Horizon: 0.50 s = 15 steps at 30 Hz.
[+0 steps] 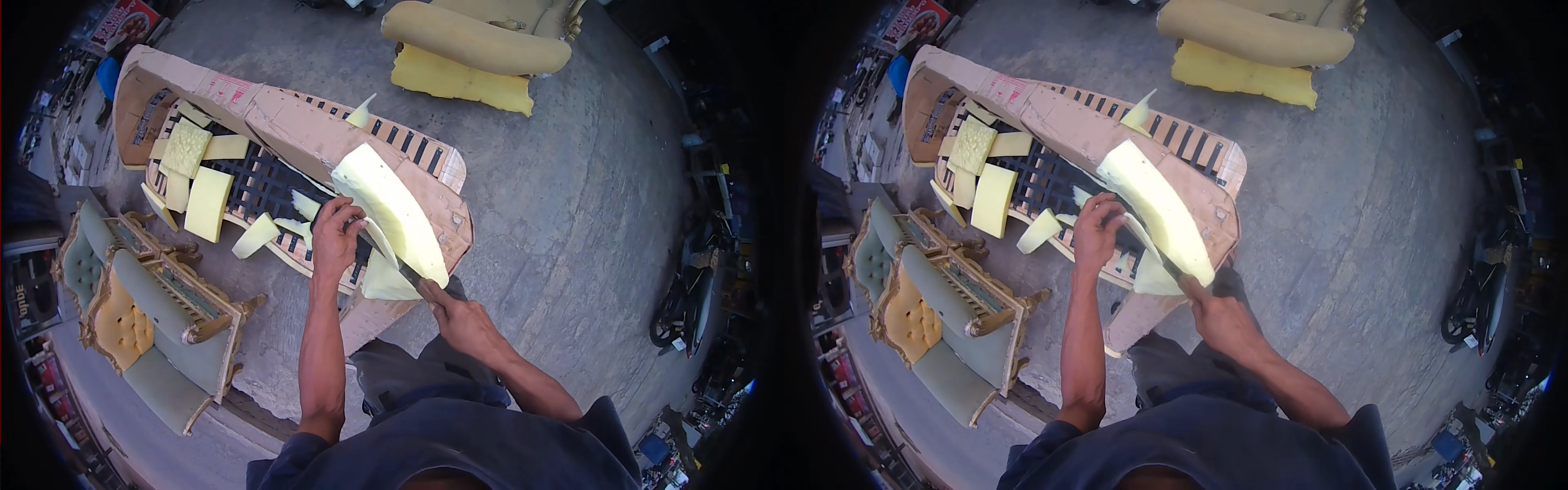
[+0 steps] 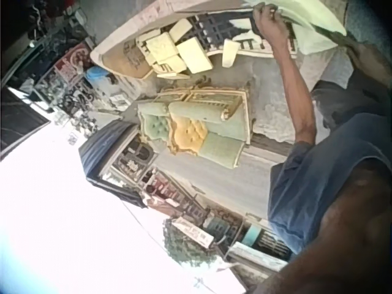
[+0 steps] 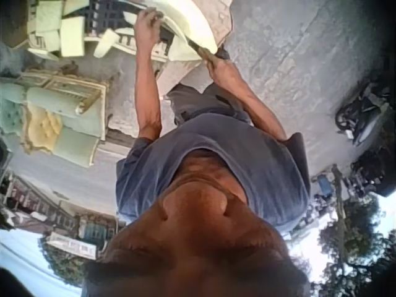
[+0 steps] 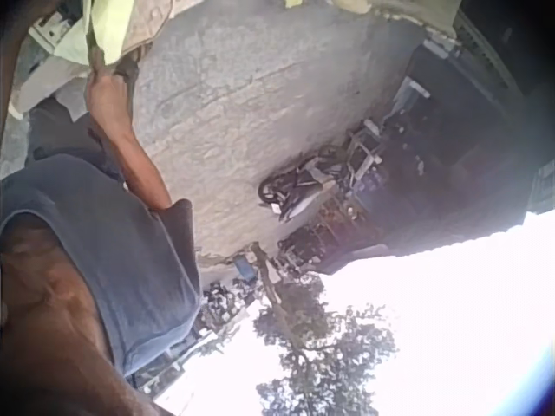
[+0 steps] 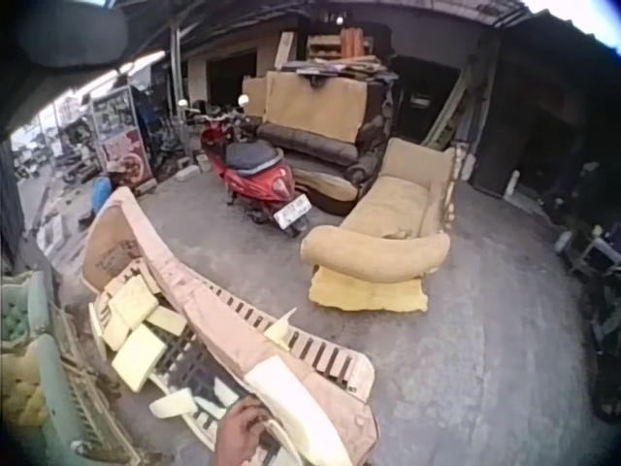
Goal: The person cuts and shapes foam padding using a knife, then applies adhesive from a bottle to attach the foam pieces to the sofa frame.
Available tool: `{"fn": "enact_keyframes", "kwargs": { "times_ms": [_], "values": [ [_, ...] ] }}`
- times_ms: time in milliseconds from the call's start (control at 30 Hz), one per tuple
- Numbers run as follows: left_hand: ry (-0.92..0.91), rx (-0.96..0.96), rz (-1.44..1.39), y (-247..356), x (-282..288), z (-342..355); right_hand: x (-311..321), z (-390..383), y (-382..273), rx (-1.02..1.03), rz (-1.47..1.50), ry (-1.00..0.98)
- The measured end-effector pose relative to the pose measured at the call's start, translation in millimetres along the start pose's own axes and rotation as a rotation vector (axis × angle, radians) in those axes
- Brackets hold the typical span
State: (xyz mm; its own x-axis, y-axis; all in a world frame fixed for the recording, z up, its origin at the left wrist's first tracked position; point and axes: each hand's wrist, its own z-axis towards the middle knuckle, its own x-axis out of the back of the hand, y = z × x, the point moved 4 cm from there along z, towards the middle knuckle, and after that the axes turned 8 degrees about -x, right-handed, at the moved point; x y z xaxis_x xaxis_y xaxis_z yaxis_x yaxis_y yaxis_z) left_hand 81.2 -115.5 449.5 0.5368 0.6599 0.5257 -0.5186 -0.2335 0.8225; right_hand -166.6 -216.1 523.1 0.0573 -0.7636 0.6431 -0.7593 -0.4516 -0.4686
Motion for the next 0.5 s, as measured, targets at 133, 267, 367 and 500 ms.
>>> {"fn": "enact_keyframes", "kwargs": {
  "times_ms": [133, 267, 367, 500],
  "values": [
    [0.08, 0.069, -0.002, -21, 31, -10, 14, 0, -11, -0.02, 0.075, -0.066],
    [0.11, 0.206, -0.011, -32, 42, -43, -7, -14, -2, -0.036, -0.001, -0.013],
    [0.268, 0.306, -0.106, -57, 42, -58, -20, 18, -18, -0.162, 0.094, -0.125],
    [0.71, 0.545, -0.153, -113, 77, -85, 19, 0, -34, 0.076, -0.073, -0.043]
  ]
}}
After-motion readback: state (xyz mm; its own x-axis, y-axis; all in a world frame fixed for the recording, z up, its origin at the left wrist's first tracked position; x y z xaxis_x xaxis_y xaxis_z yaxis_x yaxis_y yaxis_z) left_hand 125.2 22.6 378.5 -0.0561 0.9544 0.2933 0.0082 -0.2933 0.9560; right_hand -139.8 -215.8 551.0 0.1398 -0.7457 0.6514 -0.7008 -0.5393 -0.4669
